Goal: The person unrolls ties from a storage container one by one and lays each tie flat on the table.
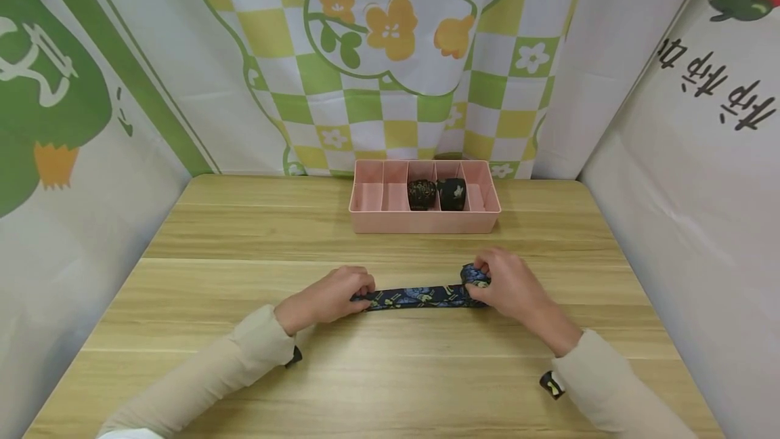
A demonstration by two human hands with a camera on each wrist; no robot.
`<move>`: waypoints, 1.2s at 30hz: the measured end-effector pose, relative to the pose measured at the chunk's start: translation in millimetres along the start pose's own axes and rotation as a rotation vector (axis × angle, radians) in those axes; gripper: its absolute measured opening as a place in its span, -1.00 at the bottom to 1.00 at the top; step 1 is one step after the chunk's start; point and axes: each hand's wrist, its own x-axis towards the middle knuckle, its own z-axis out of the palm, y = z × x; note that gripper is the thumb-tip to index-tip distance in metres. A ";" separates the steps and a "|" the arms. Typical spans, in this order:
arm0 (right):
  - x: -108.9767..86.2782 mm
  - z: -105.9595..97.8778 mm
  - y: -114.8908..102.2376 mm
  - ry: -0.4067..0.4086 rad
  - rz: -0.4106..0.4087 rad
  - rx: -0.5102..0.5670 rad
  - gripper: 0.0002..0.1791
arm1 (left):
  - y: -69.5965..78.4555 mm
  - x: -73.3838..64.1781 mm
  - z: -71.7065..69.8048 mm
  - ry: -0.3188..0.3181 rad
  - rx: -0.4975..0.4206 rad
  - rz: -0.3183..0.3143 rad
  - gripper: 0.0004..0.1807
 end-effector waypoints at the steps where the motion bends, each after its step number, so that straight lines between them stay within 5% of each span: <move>1: -0.5 -0.7 1.2 -0.001 0.001 -0.002 -0.68 | -0.3 -0.3 0.3 0.002 -0.001 0.000 -0.86; 26: 3.6 -10.5 3.3 -0.028 -0.003 0.005 -0.69 | -16.6 -19.3 -5.2 0.015 -0.034 -0.006 -0.87; 36: 15.1 -2.5 -9.3 -0.029 -0.106 -0.041 -0.68 | -16.6 -19.2 -6.6 0.003 -0.032 -0.018 -0.85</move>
